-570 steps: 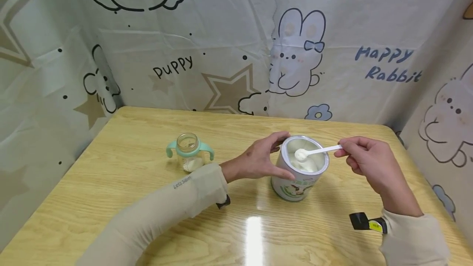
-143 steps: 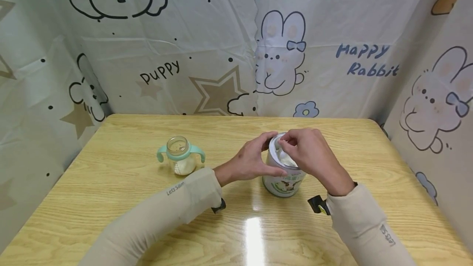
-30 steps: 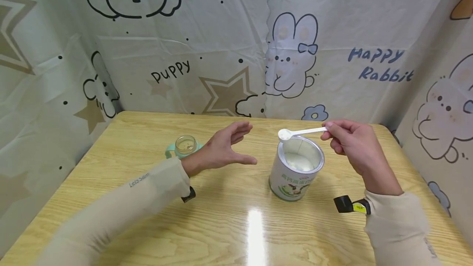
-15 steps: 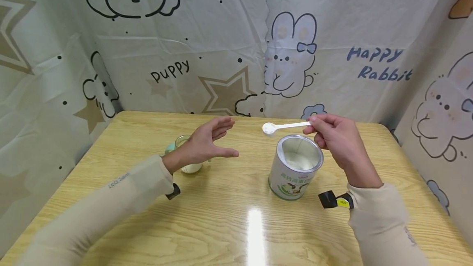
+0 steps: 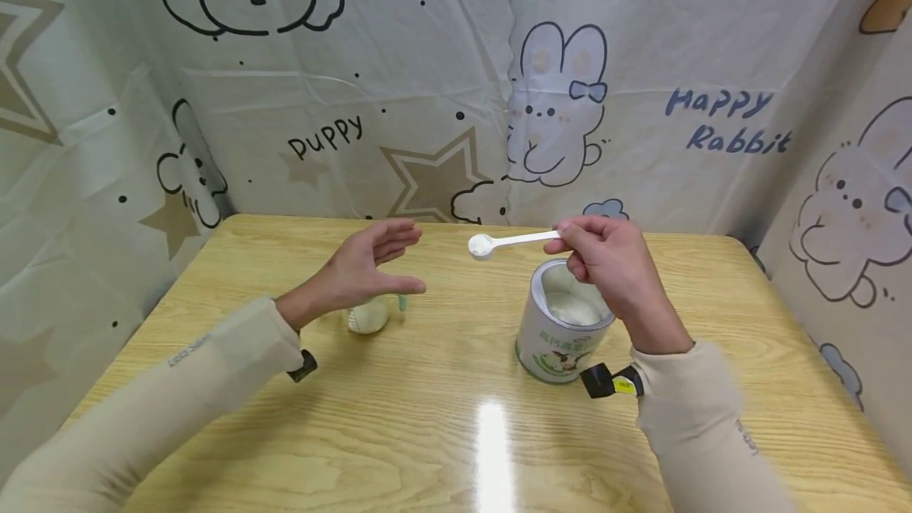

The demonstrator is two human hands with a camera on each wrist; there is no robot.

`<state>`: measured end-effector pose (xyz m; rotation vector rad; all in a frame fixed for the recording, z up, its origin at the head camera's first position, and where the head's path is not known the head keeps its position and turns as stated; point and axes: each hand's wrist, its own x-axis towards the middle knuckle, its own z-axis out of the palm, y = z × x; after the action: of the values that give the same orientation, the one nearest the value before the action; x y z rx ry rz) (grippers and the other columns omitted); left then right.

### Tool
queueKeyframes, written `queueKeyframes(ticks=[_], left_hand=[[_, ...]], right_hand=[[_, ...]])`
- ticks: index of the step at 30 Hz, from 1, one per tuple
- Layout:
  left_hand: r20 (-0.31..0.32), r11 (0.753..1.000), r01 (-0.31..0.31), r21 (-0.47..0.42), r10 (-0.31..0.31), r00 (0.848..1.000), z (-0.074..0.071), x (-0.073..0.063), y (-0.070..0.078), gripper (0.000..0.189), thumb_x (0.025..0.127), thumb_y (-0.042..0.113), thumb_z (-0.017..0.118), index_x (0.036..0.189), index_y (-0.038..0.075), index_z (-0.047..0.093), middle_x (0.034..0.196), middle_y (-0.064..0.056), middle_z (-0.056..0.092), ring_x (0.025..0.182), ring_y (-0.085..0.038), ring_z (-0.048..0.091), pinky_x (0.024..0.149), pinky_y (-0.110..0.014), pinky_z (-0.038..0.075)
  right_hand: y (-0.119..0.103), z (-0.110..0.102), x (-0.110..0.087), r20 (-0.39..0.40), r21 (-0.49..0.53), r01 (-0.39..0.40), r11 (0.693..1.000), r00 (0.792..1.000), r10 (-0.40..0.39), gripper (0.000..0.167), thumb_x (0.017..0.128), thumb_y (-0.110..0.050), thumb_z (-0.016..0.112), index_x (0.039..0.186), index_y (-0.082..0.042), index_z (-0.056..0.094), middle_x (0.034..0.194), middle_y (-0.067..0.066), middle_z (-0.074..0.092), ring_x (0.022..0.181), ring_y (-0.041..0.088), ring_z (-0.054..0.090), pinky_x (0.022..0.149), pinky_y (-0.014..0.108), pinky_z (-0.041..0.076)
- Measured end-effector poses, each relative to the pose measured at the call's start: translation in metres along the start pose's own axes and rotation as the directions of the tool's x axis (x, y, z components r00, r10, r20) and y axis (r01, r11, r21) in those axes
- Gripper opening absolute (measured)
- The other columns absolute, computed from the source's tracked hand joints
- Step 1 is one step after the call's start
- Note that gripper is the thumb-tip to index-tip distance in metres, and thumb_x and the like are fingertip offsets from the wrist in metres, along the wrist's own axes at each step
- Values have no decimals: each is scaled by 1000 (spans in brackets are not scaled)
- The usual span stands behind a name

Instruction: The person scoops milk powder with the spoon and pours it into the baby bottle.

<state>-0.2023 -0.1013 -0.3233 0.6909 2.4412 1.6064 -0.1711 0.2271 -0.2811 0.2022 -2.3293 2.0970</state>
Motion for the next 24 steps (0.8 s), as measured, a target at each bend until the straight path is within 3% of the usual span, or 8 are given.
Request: queueKeyframes(ticks=[13, 24], left_hand=[[-28, 999, 6, 52, -4, 1000, -22, -16, -16, 81, 81, 16, 86, 148, 3, 42, 144, -12, 53, 134, -26, 49, 112, -41, 40], [-67, 979, 3, 202, 11, 998, -33, -24, -27, 81, 77, 21, 89, 143, 4, 47, 142, -11, 56, 133, -28, 51, 109, -50, 42]], right_hand=[[-3, 31, 7, 37, -19, -27, 999, 999, 28, 26, 103, -16, 58, 112, 8, 58, 77, -5, 72, 53, 4, 46, 47, 14, 43], [-4, 51, 11, 63, 2, -45, 999, 997, 44, 23, 103, -13, 57, 113, 7, 59, 75, -6, 71, 54, 3, 44, 47, 14, 39]])
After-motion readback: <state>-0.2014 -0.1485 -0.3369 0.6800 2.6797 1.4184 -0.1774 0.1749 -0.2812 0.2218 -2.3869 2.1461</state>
